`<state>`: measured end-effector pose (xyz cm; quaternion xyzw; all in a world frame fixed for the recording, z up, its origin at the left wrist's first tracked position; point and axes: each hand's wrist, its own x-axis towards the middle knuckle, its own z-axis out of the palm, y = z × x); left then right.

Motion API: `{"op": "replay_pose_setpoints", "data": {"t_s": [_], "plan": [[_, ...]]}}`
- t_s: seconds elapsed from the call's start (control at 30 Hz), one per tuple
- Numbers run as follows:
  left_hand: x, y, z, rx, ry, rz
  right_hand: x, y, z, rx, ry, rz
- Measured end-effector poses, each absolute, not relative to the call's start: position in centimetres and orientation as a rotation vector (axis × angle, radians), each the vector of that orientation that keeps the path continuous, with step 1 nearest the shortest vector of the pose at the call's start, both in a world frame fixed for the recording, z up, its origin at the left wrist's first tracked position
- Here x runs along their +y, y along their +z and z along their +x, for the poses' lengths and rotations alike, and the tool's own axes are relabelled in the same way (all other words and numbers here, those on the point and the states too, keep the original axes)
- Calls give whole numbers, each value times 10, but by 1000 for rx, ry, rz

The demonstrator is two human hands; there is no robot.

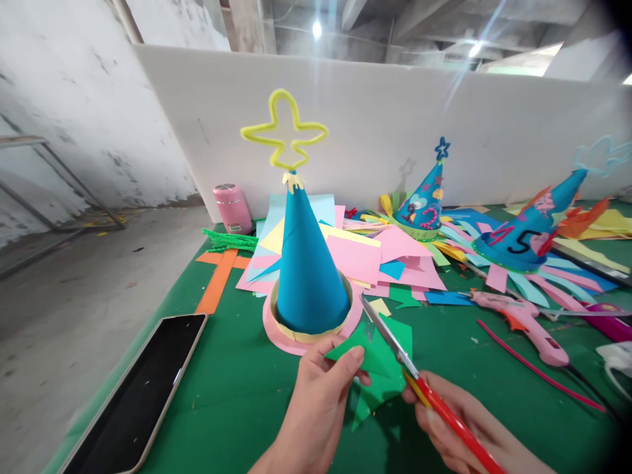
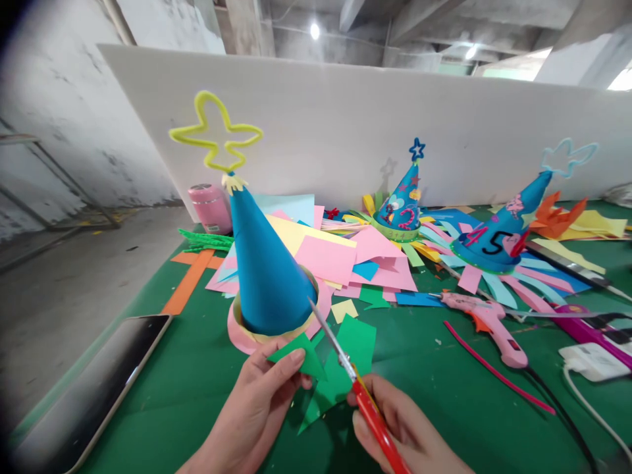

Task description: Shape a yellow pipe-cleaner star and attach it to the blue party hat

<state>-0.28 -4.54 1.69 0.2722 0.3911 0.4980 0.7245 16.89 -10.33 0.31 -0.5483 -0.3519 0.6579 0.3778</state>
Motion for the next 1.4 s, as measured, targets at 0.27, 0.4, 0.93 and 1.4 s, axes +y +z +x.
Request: {"op": "replay_pose_setpoints", "data": {"t_s": [0.27,0.4,0.93,1.4], "plan": [[-47,12,-1,832,1041,633,-90,11,174,-987,1637,-1307],[-47,13,1,857,1018,635,-85,13,175,-1032,1510,-1308],[-47,6,4,924,1021,697,-59,23,139,-1089,1464,-1351],[-51,13,8,1007,1044,602,-59,25,144,-1110,1547,-1281]]}}
